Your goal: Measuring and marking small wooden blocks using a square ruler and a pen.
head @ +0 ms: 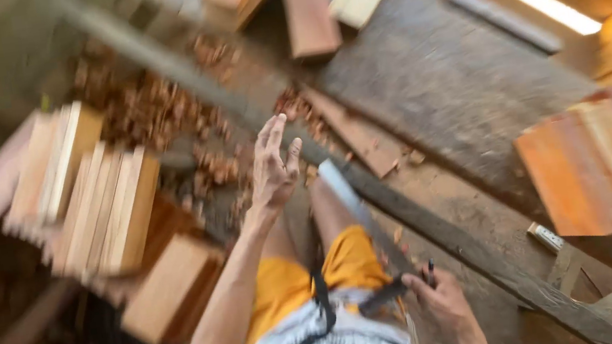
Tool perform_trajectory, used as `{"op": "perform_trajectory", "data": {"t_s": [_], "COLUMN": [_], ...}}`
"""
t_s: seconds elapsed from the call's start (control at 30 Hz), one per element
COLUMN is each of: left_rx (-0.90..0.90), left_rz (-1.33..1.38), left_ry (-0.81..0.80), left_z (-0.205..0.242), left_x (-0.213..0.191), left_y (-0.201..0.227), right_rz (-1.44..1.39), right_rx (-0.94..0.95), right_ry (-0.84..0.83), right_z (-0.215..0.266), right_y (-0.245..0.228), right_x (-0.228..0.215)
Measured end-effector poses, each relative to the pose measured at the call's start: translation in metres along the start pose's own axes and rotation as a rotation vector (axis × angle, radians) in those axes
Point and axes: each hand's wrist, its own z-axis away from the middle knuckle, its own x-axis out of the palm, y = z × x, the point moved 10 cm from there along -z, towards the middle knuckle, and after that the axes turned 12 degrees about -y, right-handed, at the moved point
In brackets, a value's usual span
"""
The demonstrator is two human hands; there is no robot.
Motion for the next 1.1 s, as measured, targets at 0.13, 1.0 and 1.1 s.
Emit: {"op": "perform_trajectory", "data": {"t_s": [0.13, 1.0, 1.1], "left_rx": [-0.155, -0.469, -0.444], "left_rz": [-0.123, -0.488, -0.483], "left_ry": [0.171, 0.007, 0.110], "left_z": [0.130, 0.311, 0.289], "left_x": [-0.107, -0.181, -0.203], "left_y": [-0.074, -0.089, -0.111], "right_rz": [0.437, -0.082, -0.060], "right_rx": [-0.093, -0.084, -0.162], "right_ry": [-0.011, -0.809, -0.715], "right_z": [-0.003, -0.070, -0.082], "right_y": [-0.072, -0.131, -0.144], "right_x": [0.034, 0.336, 0.301]}}
